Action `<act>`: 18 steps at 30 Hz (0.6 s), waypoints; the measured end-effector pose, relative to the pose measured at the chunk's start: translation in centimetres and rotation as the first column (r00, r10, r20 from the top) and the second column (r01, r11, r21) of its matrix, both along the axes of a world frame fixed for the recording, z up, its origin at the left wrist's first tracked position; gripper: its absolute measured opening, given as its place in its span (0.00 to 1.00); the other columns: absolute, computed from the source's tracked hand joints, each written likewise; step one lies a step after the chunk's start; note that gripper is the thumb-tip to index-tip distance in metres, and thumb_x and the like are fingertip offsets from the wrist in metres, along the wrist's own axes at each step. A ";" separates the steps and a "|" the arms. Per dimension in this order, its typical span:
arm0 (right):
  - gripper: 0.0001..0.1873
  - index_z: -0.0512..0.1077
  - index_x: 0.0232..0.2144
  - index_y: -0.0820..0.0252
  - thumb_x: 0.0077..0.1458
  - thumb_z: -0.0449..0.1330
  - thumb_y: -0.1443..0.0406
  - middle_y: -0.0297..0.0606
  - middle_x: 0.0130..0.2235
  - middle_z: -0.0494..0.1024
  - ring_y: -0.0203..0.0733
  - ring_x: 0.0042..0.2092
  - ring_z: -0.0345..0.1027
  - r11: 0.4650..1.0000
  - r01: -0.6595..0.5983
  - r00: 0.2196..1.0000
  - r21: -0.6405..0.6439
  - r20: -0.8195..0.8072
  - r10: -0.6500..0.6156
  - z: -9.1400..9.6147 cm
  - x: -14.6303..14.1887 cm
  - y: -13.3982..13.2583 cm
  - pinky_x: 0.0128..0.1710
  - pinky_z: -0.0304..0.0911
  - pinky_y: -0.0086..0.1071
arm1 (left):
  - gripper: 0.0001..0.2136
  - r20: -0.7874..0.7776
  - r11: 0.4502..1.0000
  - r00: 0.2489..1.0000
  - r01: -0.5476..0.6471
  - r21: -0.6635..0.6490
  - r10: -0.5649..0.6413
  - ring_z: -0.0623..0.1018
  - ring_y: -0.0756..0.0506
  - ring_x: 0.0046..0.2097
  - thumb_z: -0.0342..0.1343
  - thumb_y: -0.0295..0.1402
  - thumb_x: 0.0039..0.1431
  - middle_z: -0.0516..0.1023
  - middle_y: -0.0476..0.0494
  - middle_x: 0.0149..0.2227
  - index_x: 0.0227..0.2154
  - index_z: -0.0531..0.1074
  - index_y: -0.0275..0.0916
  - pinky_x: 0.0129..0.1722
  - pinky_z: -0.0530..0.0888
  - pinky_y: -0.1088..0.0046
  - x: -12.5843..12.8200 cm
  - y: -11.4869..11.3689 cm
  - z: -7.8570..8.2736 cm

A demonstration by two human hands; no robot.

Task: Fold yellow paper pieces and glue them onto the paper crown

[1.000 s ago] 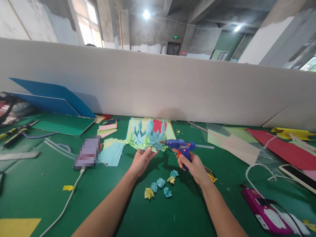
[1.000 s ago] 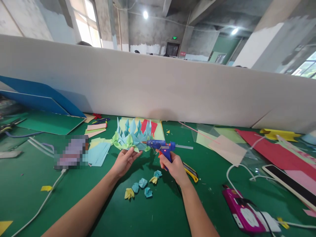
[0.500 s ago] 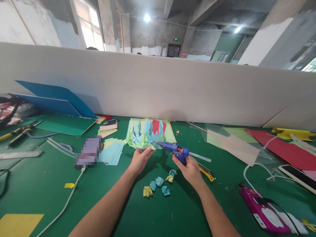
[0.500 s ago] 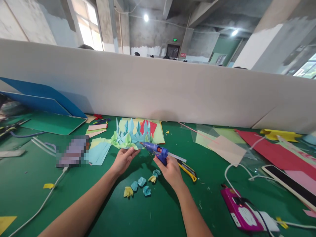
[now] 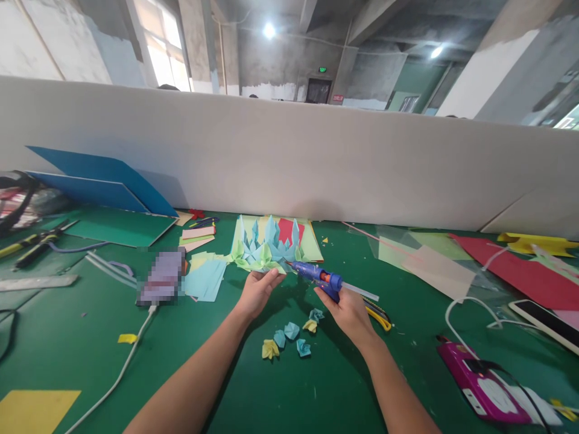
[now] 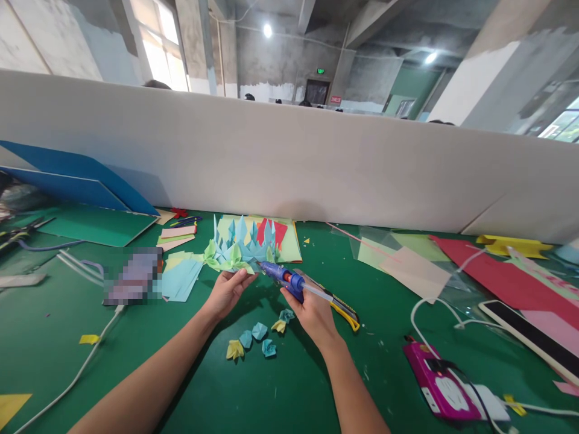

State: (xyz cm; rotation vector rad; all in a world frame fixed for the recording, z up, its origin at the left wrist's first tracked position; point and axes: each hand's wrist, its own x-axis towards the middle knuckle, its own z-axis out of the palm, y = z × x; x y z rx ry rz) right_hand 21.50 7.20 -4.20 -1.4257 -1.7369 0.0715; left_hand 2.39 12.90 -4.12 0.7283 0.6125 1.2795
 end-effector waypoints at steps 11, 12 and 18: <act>0.22 0.73 0.29 0.58 0.60 0.49 0.50 0.40 0.28 0.78 0.46 0.30 0.72 0.998 0.000 0.995 0.057 0.100 -0.005 -0.1 -0.1 -0.3 0.30 0.66 0.34 | 0.13 0.016 1.000 1.000 -0.011 -0.003 0.011 0.80 0.46 0.33 0.72 0.35 0.34 0.82 0.44 0.27 0.22 0.78 0.34 0.45 0.76 0.67 -0.3 -0.3 0.0; 0.22 0.73 0.29 0.58 0.61 0.48 0.50 0.41 0.27 0.78 0.46 0.30 0.72 0.998 0.002 0.994 0.068 0.106 -0.009 0.0 -0.1 -0.3 0.29 0.66 0.34 | 0.13 0.017 1.000 1.000 -0.008 -0.004 0.008 0.81 0.46 0.34 0.73 0.36 0.34 0.82 0.44 0.27 0.22 0.78 0.34 0.46 0.76 0.66 -0.3 -0.4 0.0; 0.25 0.73 0.28 0.59 0.61 0.47 0.49 0.42 0.26 0.78 0.46 0.28 0.73 0.991 -0.021 0.992 0.136 0.126 0.004 0.6 -0.4 -0.8 0.27 0.67 0.34 | 0.15 0.029 1.000 0.999 -0.014 -0.010 0.014 0.81 0.44 0.37 0.72 0.36 0.34 0.84 0.42 0.31 0.26 0.79 0.34 0.47 0.75 0.66 -0.6 -0.9 0.1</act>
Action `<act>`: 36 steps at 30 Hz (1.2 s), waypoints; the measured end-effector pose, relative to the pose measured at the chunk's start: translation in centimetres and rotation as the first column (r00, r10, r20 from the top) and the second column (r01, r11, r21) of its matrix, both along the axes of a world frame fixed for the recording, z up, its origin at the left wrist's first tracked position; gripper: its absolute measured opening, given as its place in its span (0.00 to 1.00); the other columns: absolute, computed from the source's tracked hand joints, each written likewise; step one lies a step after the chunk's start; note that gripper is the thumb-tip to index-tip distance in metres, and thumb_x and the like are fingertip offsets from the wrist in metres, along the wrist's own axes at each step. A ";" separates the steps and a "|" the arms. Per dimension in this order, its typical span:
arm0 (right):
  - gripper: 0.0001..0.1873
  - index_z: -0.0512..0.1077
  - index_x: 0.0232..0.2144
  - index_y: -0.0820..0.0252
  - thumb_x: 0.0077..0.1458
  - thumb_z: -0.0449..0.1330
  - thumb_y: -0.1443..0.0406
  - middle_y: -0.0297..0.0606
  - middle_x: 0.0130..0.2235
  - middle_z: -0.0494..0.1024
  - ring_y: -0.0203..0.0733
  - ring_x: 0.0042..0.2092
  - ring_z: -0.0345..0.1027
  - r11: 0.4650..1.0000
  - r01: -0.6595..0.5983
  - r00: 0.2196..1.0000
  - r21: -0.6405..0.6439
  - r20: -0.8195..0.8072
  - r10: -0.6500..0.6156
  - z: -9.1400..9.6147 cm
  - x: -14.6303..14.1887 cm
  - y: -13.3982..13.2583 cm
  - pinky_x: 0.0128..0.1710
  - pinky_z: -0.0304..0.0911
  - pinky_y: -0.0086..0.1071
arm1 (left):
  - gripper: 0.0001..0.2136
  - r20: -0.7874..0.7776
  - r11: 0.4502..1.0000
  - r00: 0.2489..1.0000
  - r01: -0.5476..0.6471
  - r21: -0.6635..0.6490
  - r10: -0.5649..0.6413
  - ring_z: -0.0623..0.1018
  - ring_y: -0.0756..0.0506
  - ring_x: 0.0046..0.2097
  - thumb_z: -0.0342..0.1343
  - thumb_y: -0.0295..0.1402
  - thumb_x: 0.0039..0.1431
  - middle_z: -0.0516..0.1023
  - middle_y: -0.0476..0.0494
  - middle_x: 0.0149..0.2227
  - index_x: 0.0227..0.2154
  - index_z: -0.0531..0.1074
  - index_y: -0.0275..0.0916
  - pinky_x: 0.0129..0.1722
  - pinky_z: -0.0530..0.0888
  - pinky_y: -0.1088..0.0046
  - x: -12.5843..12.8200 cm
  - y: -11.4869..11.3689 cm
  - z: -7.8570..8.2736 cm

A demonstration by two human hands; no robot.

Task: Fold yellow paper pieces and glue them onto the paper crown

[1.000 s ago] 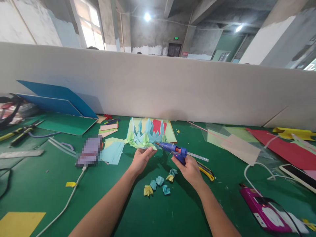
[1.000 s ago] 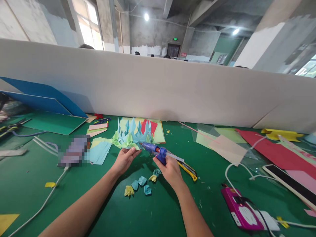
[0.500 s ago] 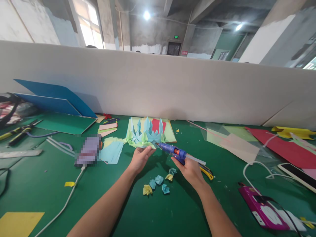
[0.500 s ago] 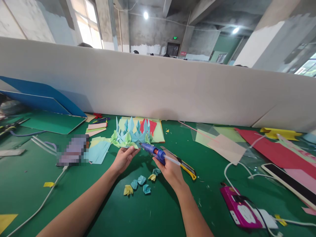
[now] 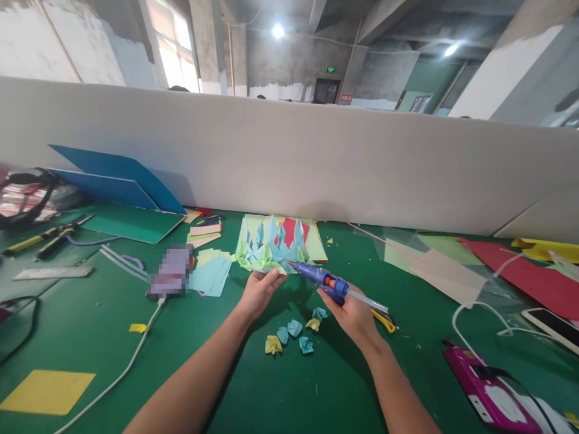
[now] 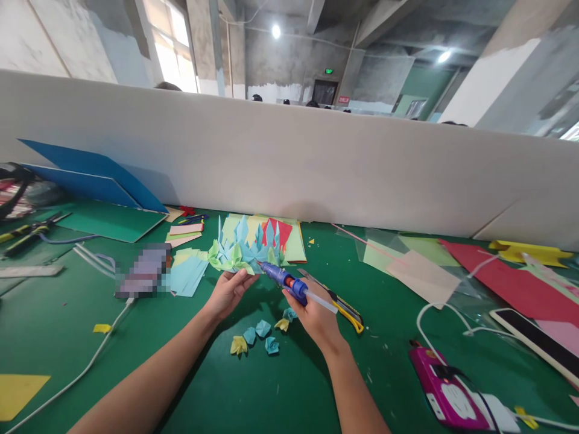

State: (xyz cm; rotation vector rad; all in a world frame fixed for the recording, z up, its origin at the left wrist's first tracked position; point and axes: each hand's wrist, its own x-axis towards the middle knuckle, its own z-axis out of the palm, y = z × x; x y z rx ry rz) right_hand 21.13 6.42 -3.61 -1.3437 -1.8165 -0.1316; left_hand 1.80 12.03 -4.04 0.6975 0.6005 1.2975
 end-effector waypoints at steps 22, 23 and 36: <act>0.23 0.70 0.26 0.57 0.63 0.46 0.51 0.39 0.26 0.77 0.42 0.26 0.71 0.996 -0.079 0.995 0.032 0.056 0.077 0.9 0.2 -0.3 0.24 0.64 0.31 | 0.12 -0.021 1.000 1.000 0.016 0.019 -0.016 0.82 0.42 0.38 0.72 0.36 0.36 0.83 0.42 0.30 0.23 0.79 0.35 0.48 0.75 0.63 -0.1 -0.6 0.1; 0.23 0.70 0.26 0.57 0.63 0.46 0.51 0.38 0.25 0.77 0.42 0.26 0.71 0.997 -0.074 0.996 0.028 0.055 0.072 0.8 0.3 -0.2 0.24 0.63 0.31 | 0.12 -0.023 1.000 1.000 0.017 0.016 -0.016 0.81 0.42 0.39 0.72 0.36 0.36 0.83 0.42 0.30 0.23 0.79 0.35 0.49 0.75 0.63 -0.1 -0.6 0.1; 0.21 0.72 0.30 0.58 0.61 0.48 0.51 0.40 0.27 0.77 0.45 0.30 0.73 0.997 -0.080 0.997 -0.011 0.018 0.080 0.4 1.0 -0.1 0.28 0.65 0.33 | 0.13 -0.011 1.000 1.000 -0.019 -0.008 0.019 0.82 0.44 0.35 0.73 0.36 0.33 0.83 0.42 0.28 0.22 0.79 0.34 0.47 0.76 0.65 -0.1 -0.5 0.1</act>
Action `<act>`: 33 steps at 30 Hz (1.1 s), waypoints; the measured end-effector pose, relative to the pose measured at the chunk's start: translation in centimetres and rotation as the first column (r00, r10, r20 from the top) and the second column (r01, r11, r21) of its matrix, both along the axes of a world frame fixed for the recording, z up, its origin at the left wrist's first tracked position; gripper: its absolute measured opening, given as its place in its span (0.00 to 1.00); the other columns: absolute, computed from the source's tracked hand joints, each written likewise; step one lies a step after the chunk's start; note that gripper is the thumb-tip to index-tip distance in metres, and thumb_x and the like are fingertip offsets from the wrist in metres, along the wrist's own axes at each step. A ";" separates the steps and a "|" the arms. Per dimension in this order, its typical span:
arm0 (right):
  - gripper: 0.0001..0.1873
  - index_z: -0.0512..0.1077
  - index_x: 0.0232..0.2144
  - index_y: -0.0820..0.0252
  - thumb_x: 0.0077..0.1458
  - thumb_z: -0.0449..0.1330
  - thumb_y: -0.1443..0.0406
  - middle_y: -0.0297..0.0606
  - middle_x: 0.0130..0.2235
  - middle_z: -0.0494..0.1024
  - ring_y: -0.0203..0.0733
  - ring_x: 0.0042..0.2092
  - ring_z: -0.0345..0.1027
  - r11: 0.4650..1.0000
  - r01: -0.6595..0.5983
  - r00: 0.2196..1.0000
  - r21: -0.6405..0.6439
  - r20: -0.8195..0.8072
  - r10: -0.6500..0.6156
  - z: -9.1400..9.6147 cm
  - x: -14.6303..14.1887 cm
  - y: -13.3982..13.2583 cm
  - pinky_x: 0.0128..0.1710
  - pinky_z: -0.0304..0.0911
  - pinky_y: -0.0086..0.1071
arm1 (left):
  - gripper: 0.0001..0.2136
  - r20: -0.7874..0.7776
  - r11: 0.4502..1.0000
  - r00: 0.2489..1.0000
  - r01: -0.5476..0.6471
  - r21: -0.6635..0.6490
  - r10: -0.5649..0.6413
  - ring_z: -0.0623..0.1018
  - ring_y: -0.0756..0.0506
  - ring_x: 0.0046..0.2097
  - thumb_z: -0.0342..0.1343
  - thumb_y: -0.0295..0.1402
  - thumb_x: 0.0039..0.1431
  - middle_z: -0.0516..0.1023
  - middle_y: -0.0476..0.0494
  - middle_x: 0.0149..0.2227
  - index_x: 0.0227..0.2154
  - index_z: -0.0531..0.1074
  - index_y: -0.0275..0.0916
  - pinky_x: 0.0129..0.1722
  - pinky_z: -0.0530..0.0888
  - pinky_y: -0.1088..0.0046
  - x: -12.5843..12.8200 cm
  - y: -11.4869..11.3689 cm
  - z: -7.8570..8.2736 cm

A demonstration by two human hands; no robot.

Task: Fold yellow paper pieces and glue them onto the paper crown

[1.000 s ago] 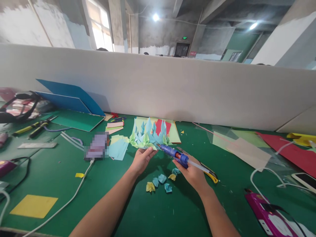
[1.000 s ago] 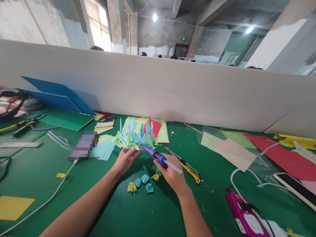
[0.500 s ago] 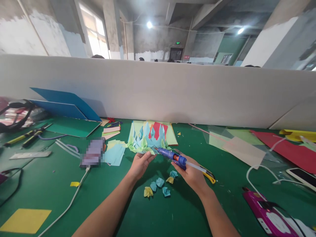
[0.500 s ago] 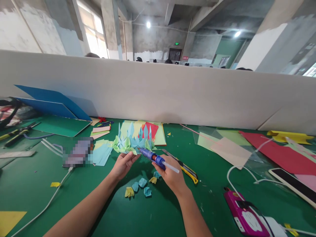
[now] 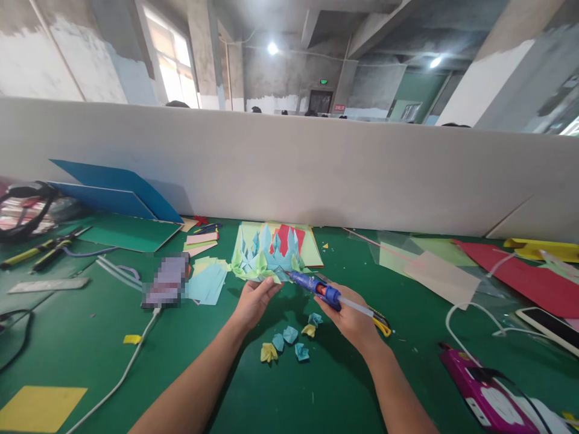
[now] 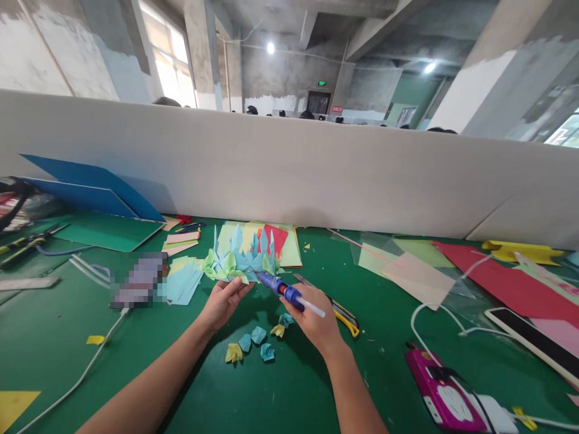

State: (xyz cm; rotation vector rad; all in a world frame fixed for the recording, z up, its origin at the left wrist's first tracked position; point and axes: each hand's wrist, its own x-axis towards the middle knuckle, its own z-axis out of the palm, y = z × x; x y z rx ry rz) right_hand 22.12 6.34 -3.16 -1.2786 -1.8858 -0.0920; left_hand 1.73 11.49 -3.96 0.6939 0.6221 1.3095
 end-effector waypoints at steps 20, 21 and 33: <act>0.29 0.70 0.24 0.58 0.53 0.49 0.40 0.41 0.26 0.73 0.44 0.28 0.69 0.924 0.316 0.916 -0.215 -0.183 -0.356 -2.5 4.4 2.3 0.24 0.58 0.32 | 0.13 0.084 0.995 0.992 -0.096 -0.026 0.097 0.81 0.46 0.38 0.71 0.33 0.36 0.83 0.47 0.31 0.28 0.78 0.38 0.45 0.77 0.70 0.0 1.3 0.3; 0.29 0.70 0.25 0.58 0.52 0.50 0.40 0.40 0.25 0.73 0.44 0.27 0.68 0.917 0.329 0.916 -0.225 -0.159 -0.368 -2.7 4.4 2.3 0.24 0.57 0.32 | 0.13 0.085 0.995 0.992 -0.094 -0.030 0.096 0.81 0.46 0.38 0.71 0.33 0.36 0.83 0.47 0.31 0.28 0.78 0.38 0.46 0.76 0.69 0.1 1.4 0.2; 0.17 0.64 0.26 0.56 0.54 0.57 0.50 0.38 0.23 0.73 0.45 0.26 0.67 0.903 0.354 0.935 -0.243 0.052 -0.352 -2.9 2.9 2.3 0.23 0.52 0.31 | 0.11 0.076 0.997 0.995 -0.066 -0.033 0.069 0.81 0.47 0.36 0.70 0.29 0.39 0.82 0.48 0.28 0.28 0.77 0.38 0.49 0.74 0.66 0.5 2.0 0.0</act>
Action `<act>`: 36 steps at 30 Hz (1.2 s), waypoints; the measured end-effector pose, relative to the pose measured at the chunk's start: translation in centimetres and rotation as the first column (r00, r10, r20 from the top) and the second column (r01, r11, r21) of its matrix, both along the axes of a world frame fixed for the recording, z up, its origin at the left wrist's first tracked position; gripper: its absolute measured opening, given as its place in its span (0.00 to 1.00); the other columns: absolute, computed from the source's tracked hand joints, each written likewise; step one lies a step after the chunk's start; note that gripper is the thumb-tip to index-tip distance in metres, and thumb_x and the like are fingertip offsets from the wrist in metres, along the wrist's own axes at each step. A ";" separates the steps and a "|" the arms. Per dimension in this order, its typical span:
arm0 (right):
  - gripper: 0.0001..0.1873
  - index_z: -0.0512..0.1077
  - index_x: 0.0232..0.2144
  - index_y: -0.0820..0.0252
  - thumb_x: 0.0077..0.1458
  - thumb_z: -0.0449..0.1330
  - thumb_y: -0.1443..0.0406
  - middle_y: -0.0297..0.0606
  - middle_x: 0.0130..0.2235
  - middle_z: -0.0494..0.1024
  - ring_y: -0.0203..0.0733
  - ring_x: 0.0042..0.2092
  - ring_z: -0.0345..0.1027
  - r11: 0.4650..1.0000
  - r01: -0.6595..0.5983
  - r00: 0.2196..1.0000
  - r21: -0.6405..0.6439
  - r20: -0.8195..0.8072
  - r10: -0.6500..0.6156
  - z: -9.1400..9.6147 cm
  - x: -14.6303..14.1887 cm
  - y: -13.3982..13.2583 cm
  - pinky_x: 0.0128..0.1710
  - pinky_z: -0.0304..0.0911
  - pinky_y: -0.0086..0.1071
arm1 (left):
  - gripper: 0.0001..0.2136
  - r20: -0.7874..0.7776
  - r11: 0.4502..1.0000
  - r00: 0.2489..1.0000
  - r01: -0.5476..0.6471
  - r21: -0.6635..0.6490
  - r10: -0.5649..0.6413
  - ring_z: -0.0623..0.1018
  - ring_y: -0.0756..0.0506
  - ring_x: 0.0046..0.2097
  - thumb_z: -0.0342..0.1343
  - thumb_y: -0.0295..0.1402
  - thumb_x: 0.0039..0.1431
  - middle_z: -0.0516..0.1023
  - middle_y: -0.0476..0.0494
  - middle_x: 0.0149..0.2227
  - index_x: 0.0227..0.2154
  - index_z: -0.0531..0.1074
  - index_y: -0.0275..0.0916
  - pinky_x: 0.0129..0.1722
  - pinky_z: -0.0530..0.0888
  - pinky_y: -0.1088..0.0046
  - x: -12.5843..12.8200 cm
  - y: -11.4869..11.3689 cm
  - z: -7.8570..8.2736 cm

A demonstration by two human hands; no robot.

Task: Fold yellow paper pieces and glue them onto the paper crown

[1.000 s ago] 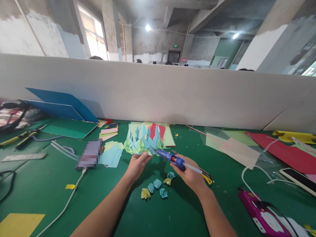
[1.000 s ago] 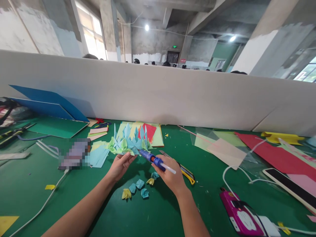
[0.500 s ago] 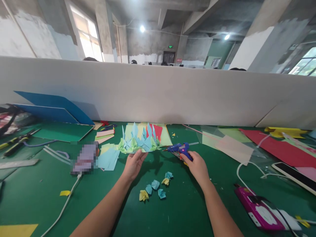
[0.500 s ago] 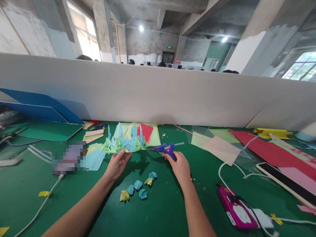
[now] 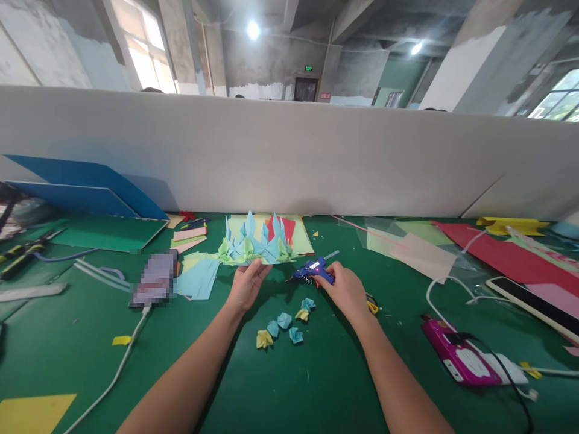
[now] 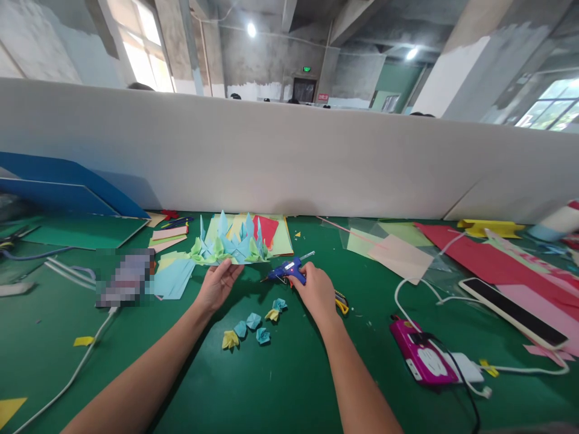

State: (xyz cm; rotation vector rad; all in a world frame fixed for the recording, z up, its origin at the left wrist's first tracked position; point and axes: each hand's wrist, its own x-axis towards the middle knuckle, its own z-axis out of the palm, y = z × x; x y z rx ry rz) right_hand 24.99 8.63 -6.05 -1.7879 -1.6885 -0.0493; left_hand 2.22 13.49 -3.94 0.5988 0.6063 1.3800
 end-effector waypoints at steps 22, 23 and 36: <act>0.10 0.67 0.21 0.56 0.52 0.53 0.71 0.35 0.23 0.73 0.40 0.24 0.68 0.967 -0.253 0.965 0.036 0.084 0.250 3.0 -4.5 -4.9 0.23 0.59 0.30 | 0.21 -0.015 0.995 0.997 0.080 0.068 -0.079 0.81 0.43 0.38 0.71 0.32 0.37 0.83 0.45 0.31 0.39 0.78 0.37 0.43 0.75 0.66 0.2 -1.6 -0.1; 0.10 0.68 0.22 0.56 0.53 0.53 0.70 0.35 0.23 0.72 0.40 0.25 0.68 0.964 -0.259 0.963 0.064 0.092 0.253 3.8 -4.6 -5.0 0.23 0.59 0.29 | 0.21 -0.015 0.994 0.997 0.081 0.071 -0.081 0.81 0.43 0.38 0.71 0.32 0.37 0.83 0.44 0.31 0.38 0.78 0.37 0.43 0.75 0.66 0.2 -1.5 -0.1; 0.15 0.70 0.24 0.59 0.59 0.50 0.73 0.38 0.24 0.71 0.42 0.29 0.63 0.812 -0.504 0.769 0.293 0.582 0.267 8.1 -8.3 0.8 0.30 0.57 0.33 | 0.14 -0.048 0.990 0.994 0.100 0.096 -0.096 0.80 0.45 0.33 0.72 0.34 0.34 0.83 0.44 0.30 0.28 0.79 0.35 0.42 0.75 0.65 0.2 -1.7 -0.6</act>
